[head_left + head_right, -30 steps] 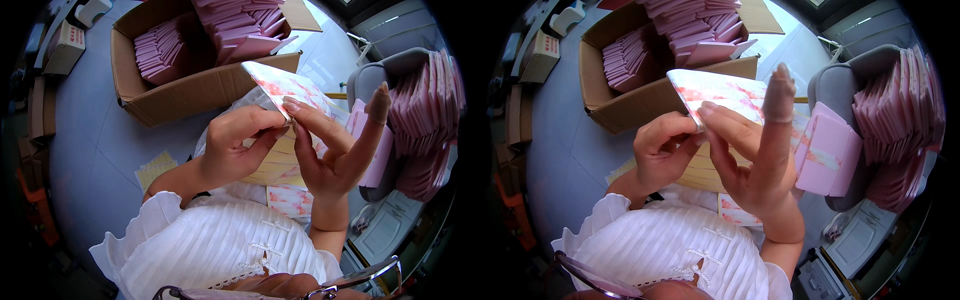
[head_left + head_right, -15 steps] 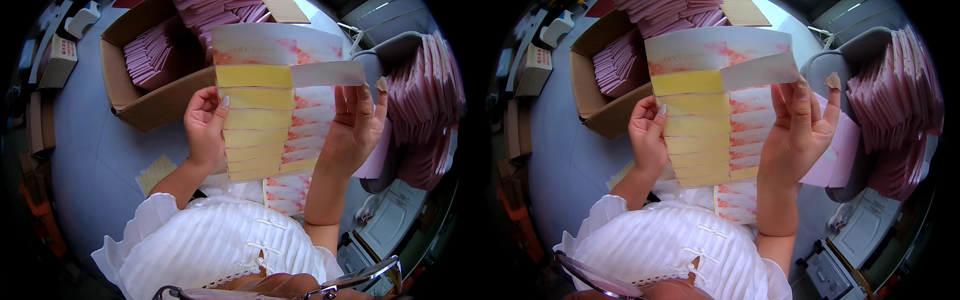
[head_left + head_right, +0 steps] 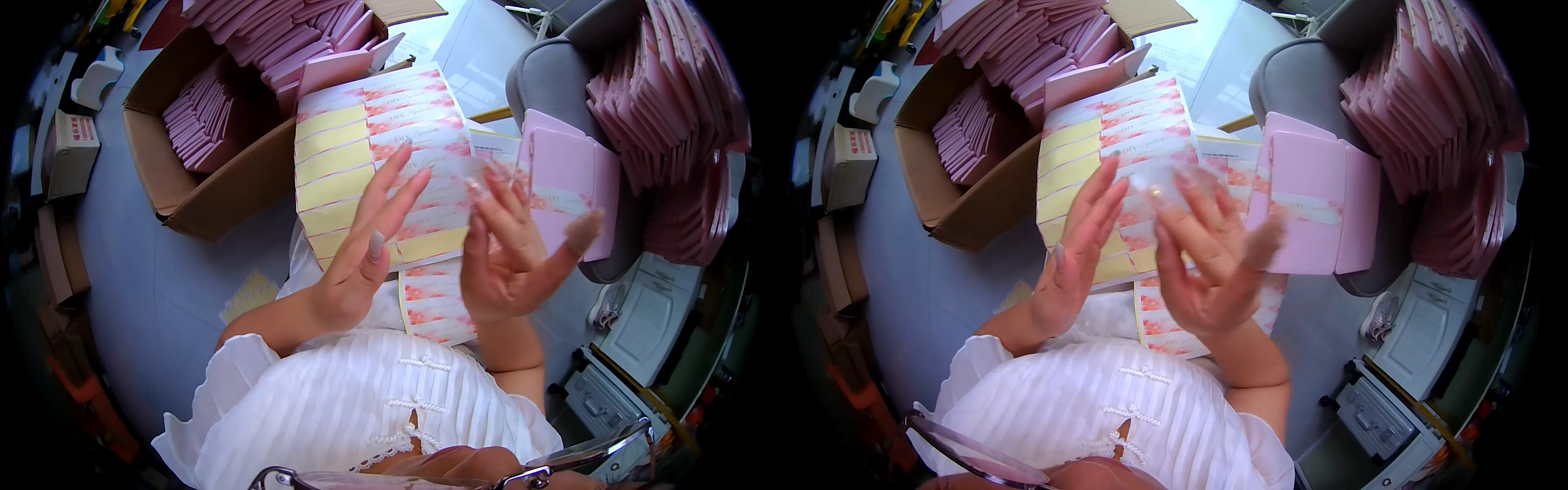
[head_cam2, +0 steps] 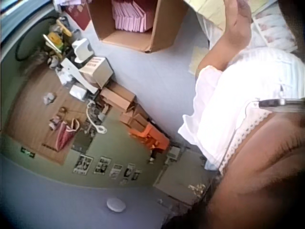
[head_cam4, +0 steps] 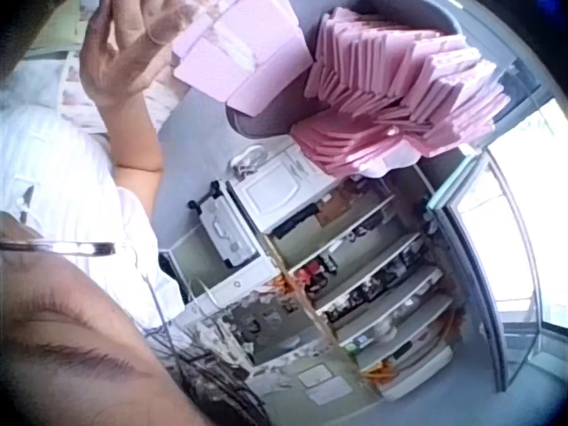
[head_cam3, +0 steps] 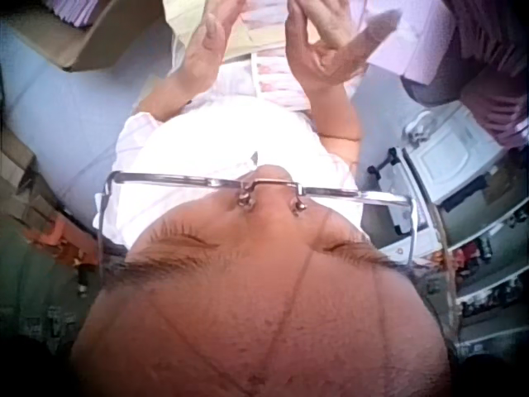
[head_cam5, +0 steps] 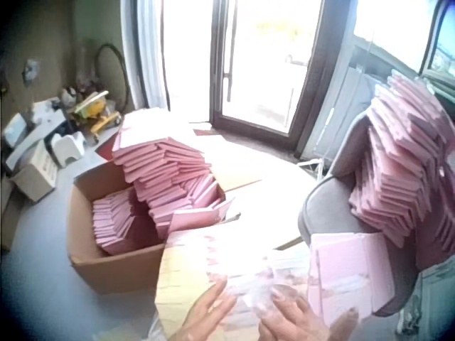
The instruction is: The person applies adhesive labels from a large sheet onto pink foldable cardboard boxes, pressing the labels down by hand and then stacking the labeled boxes.
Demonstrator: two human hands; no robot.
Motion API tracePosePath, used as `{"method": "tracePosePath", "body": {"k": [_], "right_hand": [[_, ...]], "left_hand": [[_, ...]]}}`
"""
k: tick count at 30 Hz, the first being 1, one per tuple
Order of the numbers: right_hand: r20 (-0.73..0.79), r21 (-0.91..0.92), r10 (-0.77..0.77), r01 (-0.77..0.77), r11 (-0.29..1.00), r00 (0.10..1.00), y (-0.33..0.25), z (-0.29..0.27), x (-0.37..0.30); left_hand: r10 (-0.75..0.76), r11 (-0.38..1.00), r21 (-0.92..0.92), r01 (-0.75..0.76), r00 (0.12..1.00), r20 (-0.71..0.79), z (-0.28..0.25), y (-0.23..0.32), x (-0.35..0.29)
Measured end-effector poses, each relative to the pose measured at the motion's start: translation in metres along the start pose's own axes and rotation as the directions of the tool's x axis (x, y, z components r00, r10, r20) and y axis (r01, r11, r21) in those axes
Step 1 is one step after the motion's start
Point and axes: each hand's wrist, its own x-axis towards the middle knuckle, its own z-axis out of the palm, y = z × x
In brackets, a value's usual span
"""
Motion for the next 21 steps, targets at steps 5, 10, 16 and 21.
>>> {"method": "tracePosePath", "body": {"k": [5, 10, 16, 21], "right_hand": [[0.064, -0.085, -0.102, 0.107, 0.991, 0.993, 0.0, -0.005, -0.008], [-0.48, 0.266, 0.339, -0.234, 0.935, 0.809, 0.013, -0.027, -0.046], [0.13, 0.914, 0.672, -0.351, 0.204, 0.729, 0.019, -0.064, -0.041], [-0.103, 0.666, 0.704, -0.477, 0.574, 0.703, 0.039, -0.101, -0.046]], "left_hand": [[-0.081, 0.941, -0.326, 0.09, 0.996, 0.041, 0.029, -0.013, 0.012], [-0.042, 0.896, -0.437, 0.074, 0.996, 0.083, 0.059, -0.015, 0.021], [0.087, 0.991, 0.072, -0.113, 0.951, 0.297, 0.076, -0.028, 0.031], [0.094, 0.585, 0.741, -0.329, 0.935, 0.341, 0.087, -0.016, 0.065]]}}
